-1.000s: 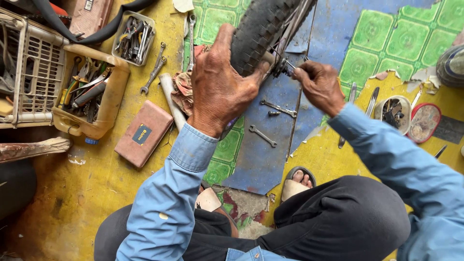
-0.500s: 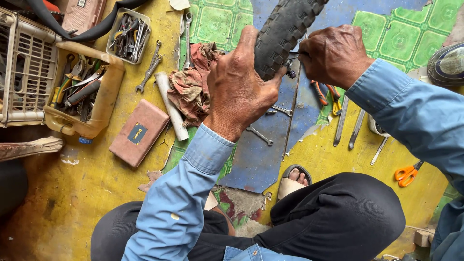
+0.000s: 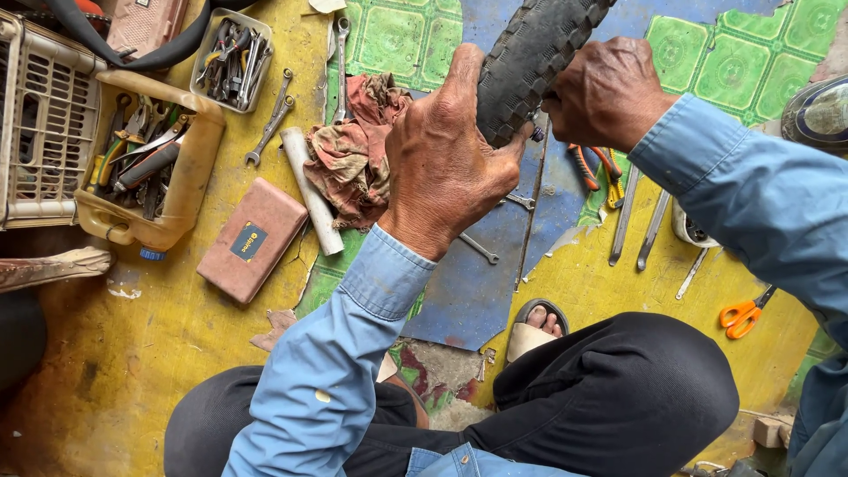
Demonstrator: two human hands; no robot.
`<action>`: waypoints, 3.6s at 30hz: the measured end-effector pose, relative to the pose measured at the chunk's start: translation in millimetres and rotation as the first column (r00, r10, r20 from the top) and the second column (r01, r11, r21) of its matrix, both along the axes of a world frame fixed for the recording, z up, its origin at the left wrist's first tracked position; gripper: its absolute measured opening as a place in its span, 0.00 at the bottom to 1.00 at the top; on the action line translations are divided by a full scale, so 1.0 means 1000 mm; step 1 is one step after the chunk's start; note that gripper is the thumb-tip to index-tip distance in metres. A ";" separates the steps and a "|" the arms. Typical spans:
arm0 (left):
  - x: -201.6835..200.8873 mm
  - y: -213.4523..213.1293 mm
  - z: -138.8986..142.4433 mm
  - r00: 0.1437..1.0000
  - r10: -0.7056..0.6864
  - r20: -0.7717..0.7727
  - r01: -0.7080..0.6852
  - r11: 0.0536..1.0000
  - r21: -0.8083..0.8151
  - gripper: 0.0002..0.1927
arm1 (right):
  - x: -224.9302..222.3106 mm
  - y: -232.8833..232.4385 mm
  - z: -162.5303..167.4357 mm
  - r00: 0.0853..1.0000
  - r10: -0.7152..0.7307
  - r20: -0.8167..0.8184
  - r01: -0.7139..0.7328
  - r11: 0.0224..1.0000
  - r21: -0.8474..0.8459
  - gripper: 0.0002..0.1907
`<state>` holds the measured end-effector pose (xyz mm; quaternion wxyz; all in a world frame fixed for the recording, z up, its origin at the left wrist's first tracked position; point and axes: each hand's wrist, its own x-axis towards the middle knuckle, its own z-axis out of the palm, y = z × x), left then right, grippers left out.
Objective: The person holds a bicycle wheel and uses pliers to adjust the spokes and hub area. They rotate the wheel and continue tightening or loosening components with the pliers throughout the clip.
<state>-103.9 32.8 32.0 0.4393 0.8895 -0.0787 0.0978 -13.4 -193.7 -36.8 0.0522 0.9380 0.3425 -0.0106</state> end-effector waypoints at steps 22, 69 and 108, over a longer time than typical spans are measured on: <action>0.018 0.026 -0.008 0.993 -0.041 0.110 0.043 0.999 -0.018 0.27 | -0.061 0.002 -0.089 0.950 -0.236 -0.205 0.313 0.697 0.645 0.05; 0.021 0.017 -0.005 0.997 -0.070 0.039 0.073 0.995 -0.075 0.25 | -0.024 -0.015 -0.056 0.969 0.093 0.227 -0.092 0.996 -0.017 0.08; 0.020 0.024 -0.004 0.997 -0.055 0.060 0.060 0.996 -0.071 0.25 | 0.001 -0.019 -0.044 0.501 -0.329 -0.800 0.742 0.639 0.202 0.16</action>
